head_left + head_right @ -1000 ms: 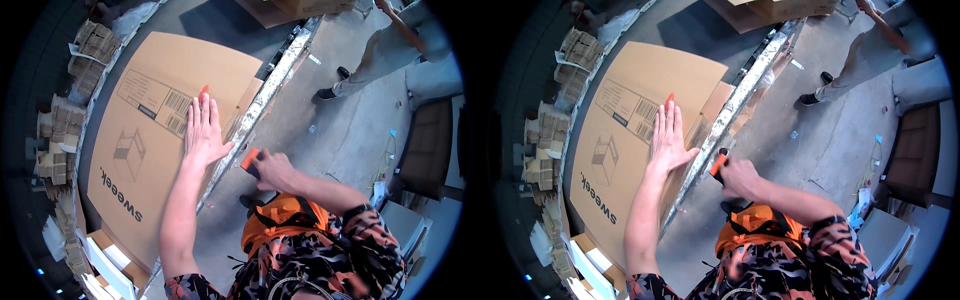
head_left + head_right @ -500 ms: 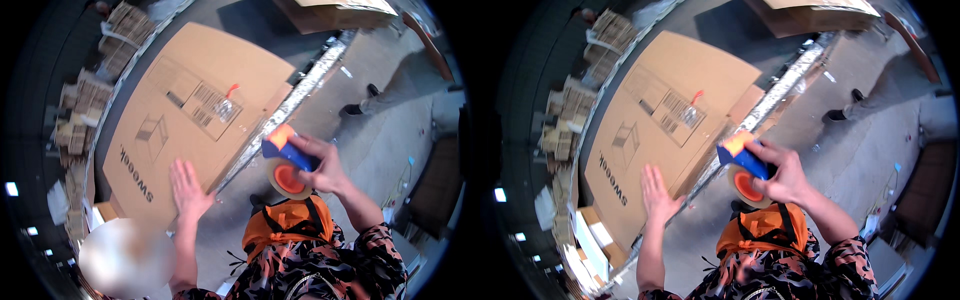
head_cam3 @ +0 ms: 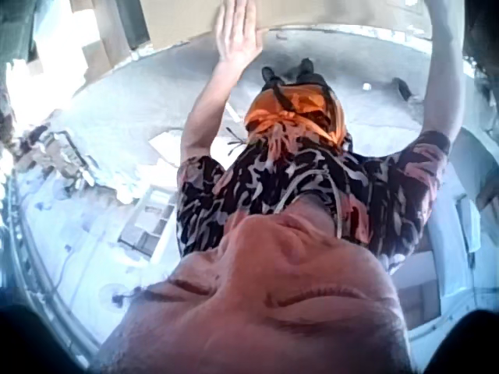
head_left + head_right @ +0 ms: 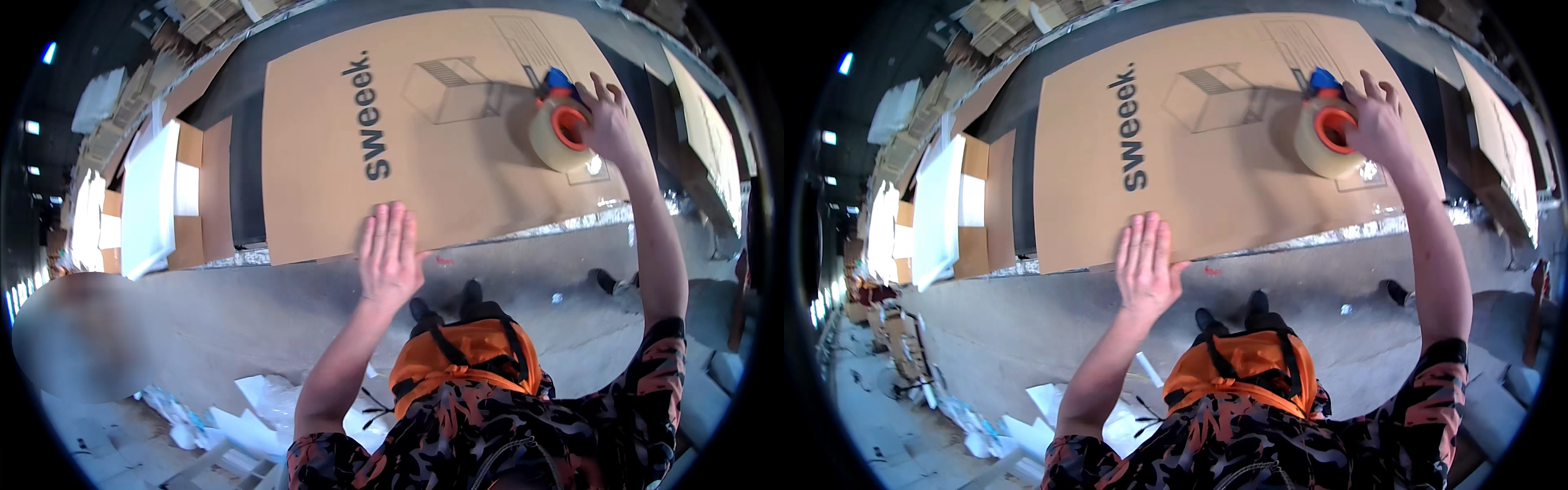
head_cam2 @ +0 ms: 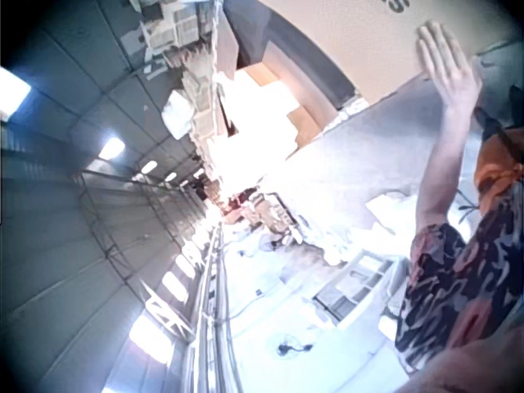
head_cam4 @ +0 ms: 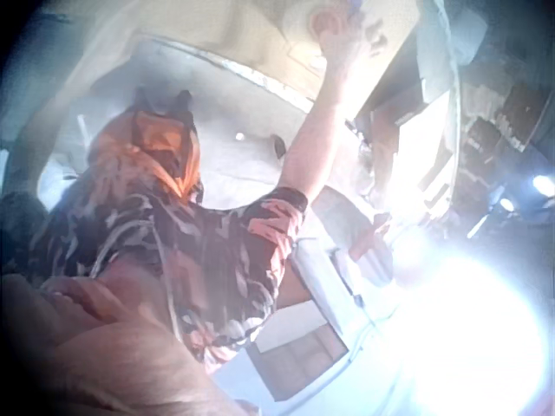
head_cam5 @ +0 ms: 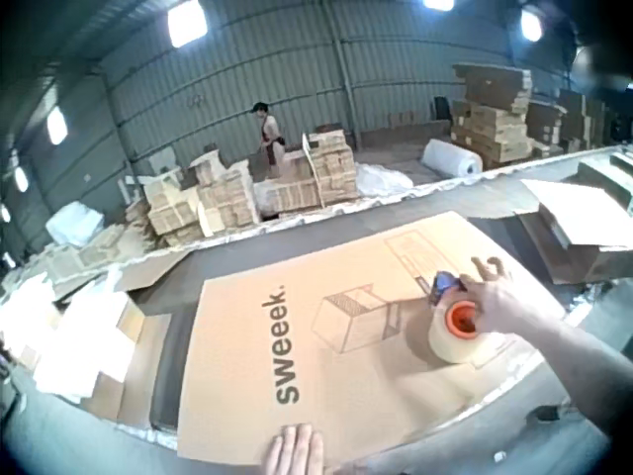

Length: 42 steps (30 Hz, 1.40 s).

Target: The person tapes cardboard boxes on a conveyor belt using a handheld tape dispenser and then picks up several white square foam panels from a stack.

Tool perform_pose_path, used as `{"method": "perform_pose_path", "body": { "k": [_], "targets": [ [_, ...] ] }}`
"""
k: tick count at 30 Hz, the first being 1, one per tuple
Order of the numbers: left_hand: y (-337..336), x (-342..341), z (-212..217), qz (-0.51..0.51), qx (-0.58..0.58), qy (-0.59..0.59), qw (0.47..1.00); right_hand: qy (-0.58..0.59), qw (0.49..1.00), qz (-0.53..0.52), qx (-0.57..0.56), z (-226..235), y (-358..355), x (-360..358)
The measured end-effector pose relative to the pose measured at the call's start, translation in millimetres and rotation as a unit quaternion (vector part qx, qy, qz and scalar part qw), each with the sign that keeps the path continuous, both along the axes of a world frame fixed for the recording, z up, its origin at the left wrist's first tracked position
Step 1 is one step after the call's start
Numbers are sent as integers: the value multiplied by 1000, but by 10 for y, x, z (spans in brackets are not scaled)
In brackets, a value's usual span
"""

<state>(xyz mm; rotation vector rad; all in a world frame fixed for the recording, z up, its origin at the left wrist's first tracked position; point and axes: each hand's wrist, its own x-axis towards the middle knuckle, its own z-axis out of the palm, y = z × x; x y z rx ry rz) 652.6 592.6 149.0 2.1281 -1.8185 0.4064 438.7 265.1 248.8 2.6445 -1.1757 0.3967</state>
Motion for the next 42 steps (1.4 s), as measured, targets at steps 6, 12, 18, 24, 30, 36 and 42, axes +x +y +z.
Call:
{"method": "perform_pose_path", "body": {
  "k": [6, 12, 18, 24, 30, 36, 42],
  "targets": [
    [-258, -295, -292, 47, -114, 27, 992, -15, 968, 233, 89, -202, 465, 1124],
    [-450, -615, -279, 81, -234, 67, 966, -27, 984, 100, 147, -791, -886, 2303],
    [-449, -636, -307, 134, -240, 71, 959, 82, 969, 43, 228, -517, -1281, 3364],
    [-530, -877, -772, 80, -511, -19, 856, 14, 984, 85, 155, -771, -1024, 3144],
    [-84, -1041, -468, 71, -320, 55, 943, 8, 976, 74, 203, -682, -774, 2979],
    [-41, -1019, -411, 56, -225, -11, 973, 0, 957, 250, 150, -588, 38, 2094],
    [-498, -1117, -263, 86, -317, 17, 944, 218, 934, 276, 62, -305, 1554, -248]
  ]
}}
